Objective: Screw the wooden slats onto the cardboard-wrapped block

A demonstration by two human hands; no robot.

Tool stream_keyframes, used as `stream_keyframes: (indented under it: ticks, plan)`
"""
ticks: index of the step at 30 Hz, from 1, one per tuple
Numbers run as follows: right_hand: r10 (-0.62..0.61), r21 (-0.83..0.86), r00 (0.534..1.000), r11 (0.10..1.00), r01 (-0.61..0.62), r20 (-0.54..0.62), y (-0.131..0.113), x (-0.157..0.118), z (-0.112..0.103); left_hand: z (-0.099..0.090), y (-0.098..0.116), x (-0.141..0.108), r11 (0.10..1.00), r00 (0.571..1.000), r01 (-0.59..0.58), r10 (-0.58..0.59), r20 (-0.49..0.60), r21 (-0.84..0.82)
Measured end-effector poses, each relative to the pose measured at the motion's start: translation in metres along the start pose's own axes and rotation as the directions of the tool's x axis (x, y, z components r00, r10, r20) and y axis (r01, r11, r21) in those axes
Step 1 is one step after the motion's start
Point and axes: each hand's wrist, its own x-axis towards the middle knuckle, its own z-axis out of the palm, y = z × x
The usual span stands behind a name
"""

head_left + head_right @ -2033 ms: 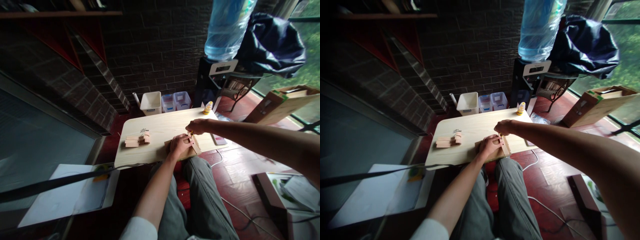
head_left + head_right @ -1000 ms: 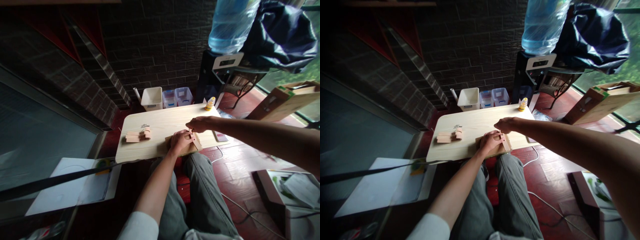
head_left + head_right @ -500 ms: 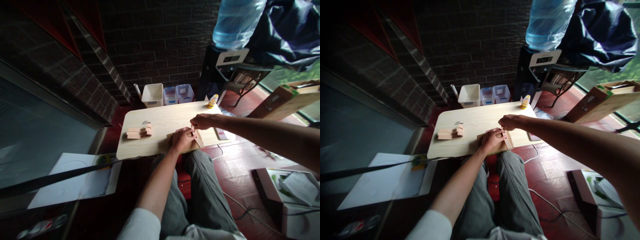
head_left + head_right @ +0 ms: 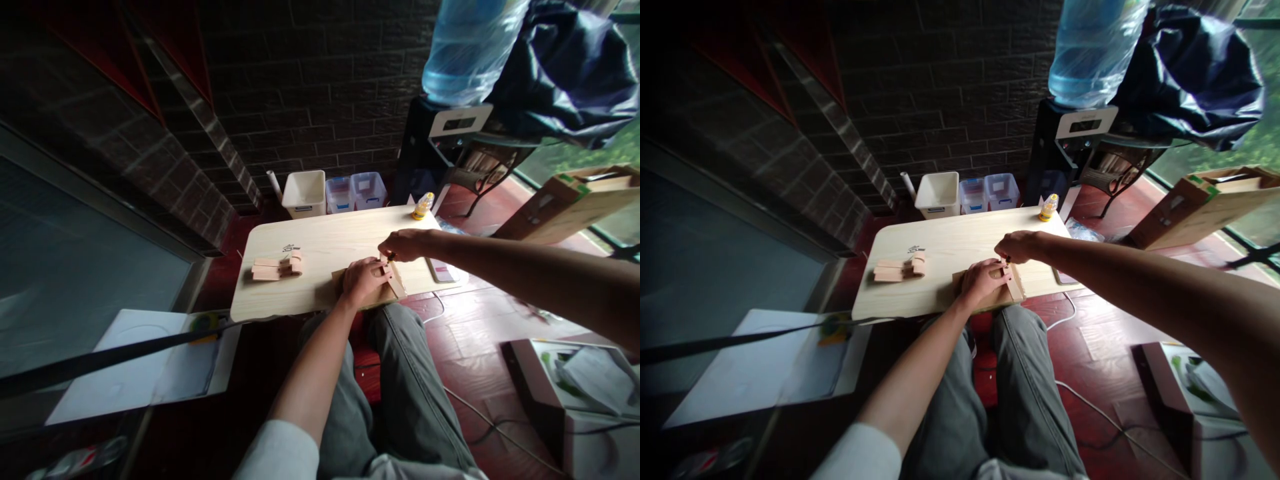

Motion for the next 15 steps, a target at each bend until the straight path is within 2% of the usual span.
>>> stream_keyframes:
  ticks: [6,15]
  plan:
    - [-0.038,-0.012,0.999,0.999,0.037,-0.038,-0.0034,0.0012,0.0064,0.0017,-0.0024,0.0004,0.999,0.999,-0.026,0.026,-0.021,-0.025]
    - [0.024,-0.015,1.000,1.000,-0.024,-0.018,-0.0056,0.0050,0.0063,-0.0023,0.0036,0.0022,1.000,1.000,0.003,-0.002,0.027,-0.010]
